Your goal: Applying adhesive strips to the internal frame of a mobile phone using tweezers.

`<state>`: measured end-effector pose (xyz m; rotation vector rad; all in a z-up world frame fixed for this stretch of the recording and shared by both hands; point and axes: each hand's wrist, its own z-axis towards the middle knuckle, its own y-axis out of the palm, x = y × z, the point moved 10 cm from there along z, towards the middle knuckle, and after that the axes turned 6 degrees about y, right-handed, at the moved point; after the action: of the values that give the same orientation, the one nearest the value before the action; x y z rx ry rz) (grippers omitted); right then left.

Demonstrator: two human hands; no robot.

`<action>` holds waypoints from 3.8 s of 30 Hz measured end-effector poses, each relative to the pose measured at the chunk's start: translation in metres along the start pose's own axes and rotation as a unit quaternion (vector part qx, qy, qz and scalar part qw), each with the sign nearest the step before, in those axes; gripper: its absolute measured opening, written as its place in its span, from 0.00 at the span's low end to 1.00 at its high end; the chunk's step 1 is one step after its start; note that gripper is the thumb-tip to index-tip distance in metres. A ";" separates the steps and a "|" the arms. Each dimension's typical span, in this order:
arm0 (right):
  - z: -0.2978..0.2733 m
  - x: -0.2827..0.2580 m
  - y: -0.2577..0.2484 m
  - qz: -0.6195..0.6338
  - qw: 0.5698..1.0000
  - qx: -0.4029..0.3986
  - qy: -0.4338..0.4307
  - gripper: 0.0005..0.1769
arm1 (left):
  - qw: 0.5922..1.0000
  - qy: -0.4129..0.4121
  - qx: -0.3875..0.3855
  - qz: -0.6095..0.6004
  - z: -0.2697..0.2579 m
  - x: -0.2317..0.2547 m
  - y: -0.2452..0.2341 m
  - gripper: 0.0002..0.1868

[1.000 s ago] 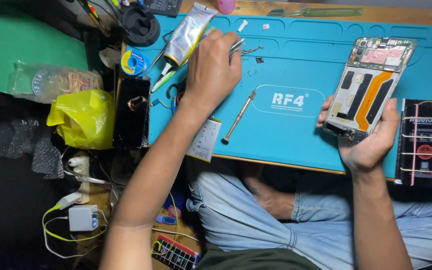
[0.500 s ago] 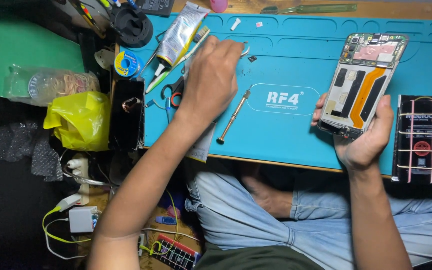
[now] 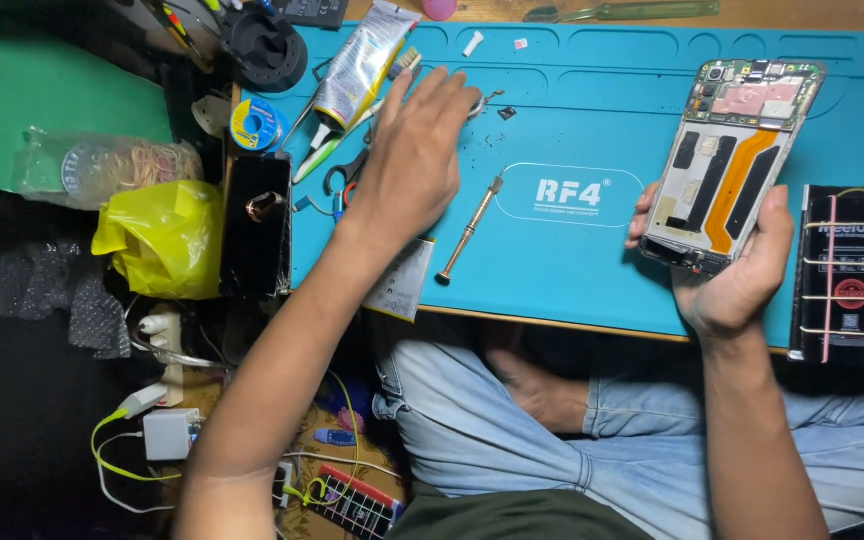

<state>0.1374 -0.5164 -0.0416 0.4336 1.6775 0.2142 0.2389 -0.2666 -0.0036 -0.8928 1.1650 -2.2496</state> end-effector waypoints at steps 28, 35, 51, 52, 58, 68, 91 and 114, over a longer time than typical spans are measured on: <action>0.000 -0.004 0.002 -0.012 1.000 0.000 -0.015 0.42 | 0.991 -0.056 0.089 -0.079 -0.015 0.006 -0.057 0.16; -0.001 -0.005 0.006 -0.025 1.000 -0.003 -0.009 0.43 | 0.992 -0.068 0.091 -0.063 -0.014 -0.009 -0.039 0.10; 0.001 -0.005 0.005 -0.024 1.000 -0.007 -0.015 0.43 | 0.966 -0.255 0.034 -0.023 0.012 -0.067 0.023 0.03; 0.001 -0.005 0.005 -0.022 1.000 -0.007 -0.016 0.43 | 0.966 -0.254 0.034 -0.022 0.011 -0.066 0.022 0.03; 0.001 -0.004 0.004 -0.013 1.000 -0.008 -0.013 0.42 | 0.976 -0.149 0.150 -0.056 0.019 -0.040 -0.017 0.07; 0.001 0.000 -0.001 0.011 1.000 -0.002 -0.003 0.43 | 0.973 -0.138 0.161 -0.091 0.069 -0.054 0.014 0.06; 0.001 -0.003 0.004 0.004 1.000 -0.001 0.000 0.43 | 0.976 -0.192 -0.083 0.063 -0.015 -0.007 -0.001 0.29; 0.019 0.020 -0.037 0.093 0.992 0.075 -0.031 0.35 | 0.894 -0.108 0.141 -0.412 -0.006 0.124 0.026 0.12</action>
<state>0.1485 -0.5443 -0.0772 0.7038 1.5984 0.2107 0.1518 -0.3569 0.0143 -1.6801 0.3389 -2.7362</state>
